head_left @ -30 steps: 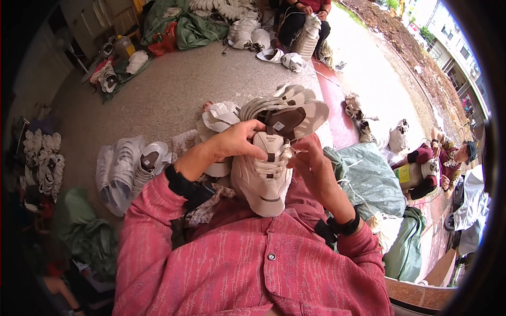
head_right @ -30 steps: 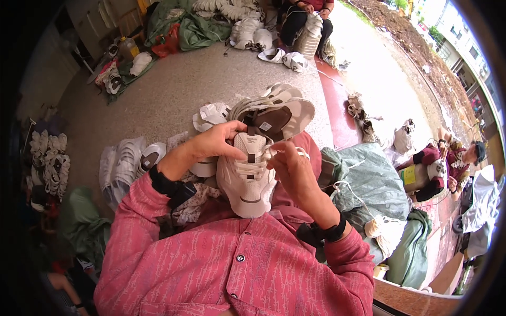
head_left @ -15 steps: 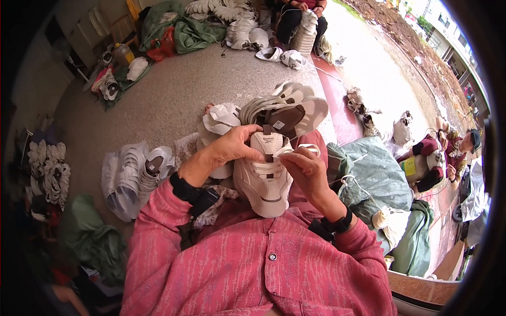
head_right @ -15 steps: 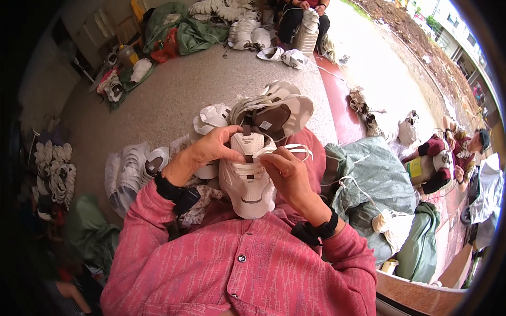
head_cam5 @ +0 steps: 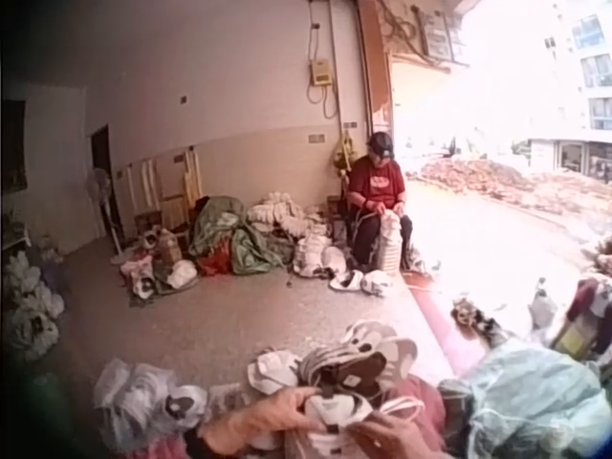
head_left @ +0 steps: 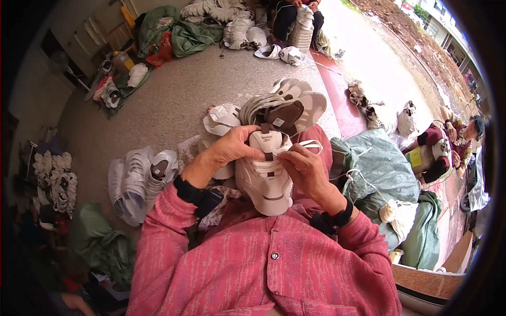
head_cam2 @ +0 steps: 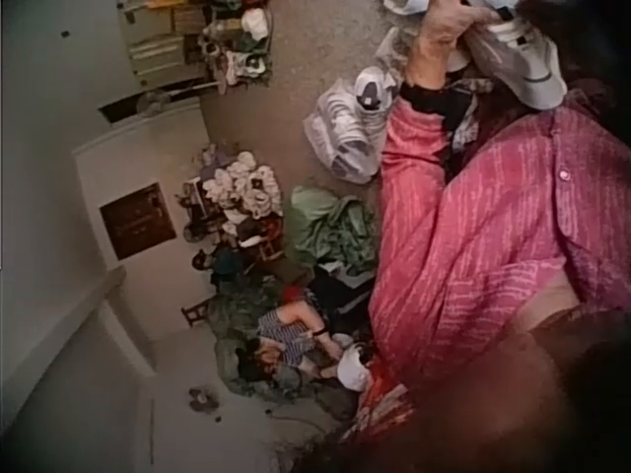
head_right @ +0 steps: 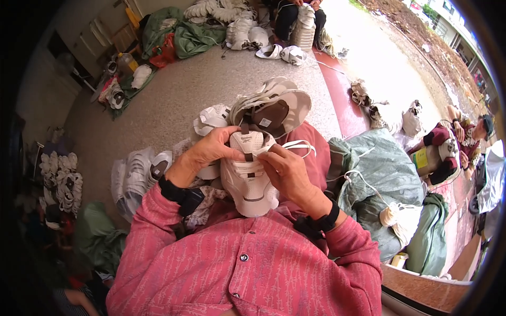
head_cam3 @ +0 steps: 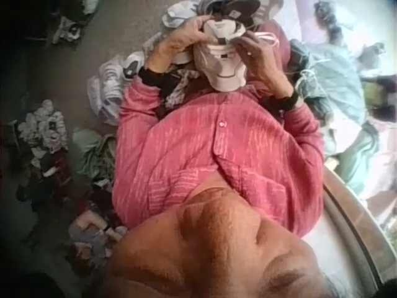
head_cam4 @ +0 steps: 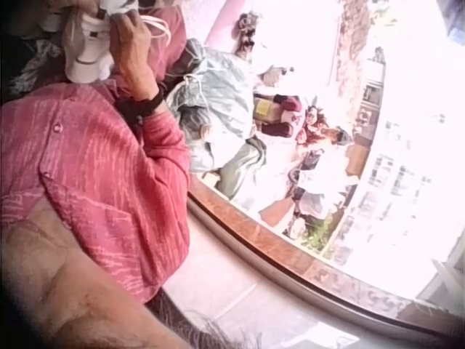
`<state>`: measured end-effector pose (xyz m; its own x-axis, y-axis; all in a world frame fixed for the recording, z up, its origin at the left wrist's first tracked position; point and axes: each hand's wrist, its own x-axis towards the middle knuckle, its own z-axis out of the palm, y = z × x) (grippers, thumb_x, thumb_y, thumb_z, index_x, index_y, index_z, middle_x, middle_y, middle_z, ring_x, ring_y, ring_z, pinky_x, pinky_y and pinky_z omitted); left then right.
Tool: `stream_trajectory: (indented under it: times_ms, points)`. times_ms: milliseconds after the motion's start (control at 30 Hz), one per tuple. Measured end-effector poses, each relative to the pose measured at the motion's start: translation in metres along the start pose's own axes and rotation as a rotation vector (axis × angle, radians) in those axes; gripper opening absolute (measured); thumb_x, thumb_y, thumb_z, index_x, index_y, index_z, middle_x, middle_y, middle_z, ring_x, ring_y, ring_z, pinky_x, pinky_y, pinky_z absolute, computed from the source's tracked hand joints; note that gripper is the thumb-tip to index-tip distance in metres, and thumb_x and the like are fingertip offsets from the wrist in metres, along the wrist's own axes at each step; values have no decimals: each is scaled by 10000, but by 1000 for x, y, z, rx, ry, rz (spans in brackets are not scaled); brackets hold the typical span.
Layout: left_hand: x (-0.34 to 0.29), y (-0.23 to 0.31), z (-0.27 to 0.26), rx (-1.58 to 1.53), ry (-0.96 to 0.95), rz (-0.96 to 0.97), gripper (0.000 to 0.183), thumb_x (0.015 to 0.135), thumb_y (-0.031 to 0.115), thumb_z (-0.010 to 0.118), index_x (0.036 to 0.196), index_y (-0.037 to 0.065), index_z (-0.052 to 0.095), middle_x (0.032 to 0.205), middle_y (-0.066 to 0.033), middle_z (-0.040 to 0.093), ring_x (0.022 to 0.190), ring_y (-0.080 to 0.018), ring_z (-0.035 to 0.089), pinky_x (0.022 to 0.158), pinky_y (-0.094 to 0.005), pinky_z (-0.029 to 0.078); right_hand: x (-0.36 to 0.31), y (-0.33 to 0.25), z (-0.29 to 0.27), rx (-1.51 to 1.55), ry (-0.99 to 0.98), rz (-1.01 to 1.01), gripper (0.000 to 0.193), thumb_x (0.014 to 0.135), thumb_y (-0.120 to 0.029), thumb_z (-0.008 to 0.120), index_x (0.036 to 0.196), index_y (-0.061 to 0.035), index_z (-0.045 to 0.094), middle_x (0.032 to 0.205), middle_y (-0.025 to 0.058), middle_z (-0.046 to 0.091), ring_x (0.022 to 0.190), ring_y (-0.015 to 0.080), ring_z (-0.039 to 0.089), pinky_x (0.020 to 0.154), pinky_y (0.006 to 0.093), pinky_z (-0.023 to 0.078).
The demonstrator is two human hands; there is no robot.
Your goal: The recorder is lacing a white athletic shoe while sitting among many shoe components.
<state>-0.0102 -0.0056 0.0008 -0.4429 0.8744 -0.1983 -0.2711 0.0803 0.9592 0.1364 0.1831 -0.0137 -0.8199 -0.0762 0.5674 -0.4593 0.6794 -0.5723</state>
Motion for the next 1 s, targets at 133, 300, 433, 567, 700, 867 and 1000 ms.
stream_trajectory:
  times_ms: [133,300,433,567,700,867,1000]
  points:
    - [2,-4,-3,12,-13,13,653,727,-17,781,1311,-26,488,1166,-70,646,1034,-127,616,938,-261,484,2,6,-4,-65,-32,-114,141,838,8,627,973,-20,655,825,105,578,716,288,615,612,351,482]
    - [2,-4,-4,14,-27,5,664,731,3,790,1316,-26,479,1170,-69,643,1033,-129,615,935,-263,484,9,2,-5,68,-164,73,129,829,0,614,954,-31,617,881,122,558,793,324,606,682,387,491]
    - [3,-5,-4,101,-22,27,642,743,13,779,1309,-31,481,1162,-59,641,1028,-117,605,927,-263,481,13,3,2,256,-139,124,81,863,-32,597,943,-30,611,888,130,564,796,340,609,683,402,488]
    - [1,-5,-6,222,-31,53,610,752,17,754,1297,-32,485,1164,-57,636,1031,-117,597,928,-266,473,16,-14,-9,57,-173,197,90,882,-80,625,952,-23,630,868,112,593,731,281,629,636,352,483]
    - [-1,-4,-7,180,-72,71,613,751,19,749,1299,-33,479,1170,-60,634,1034,-120,596,931,-267,469,9,-10,-10,-151,-168,195,101,875,-136,638,933,-54,639,876,91,609,708,288,637,622,375,489]
    - [-2,-3,-4,122,-56,54,649,744,-2,742,1325,-35,454,1167,-59,633,1031,-116,594,933,-264,467,12,-11,4,-187,-151,164,74,886,-146,598,917,-84,625,921,86,593,723,326,626,594,424,494]
    - [-4,-5,-2,75,1,55,578,713,-6,752,1248,-14,534,1098,-35,653,988,-104,599,914,-252,466,20,-12,2,-184,-207,167,69,882,-146,595,911,-95,632,947,82,588,730,323,630,603,421,504]
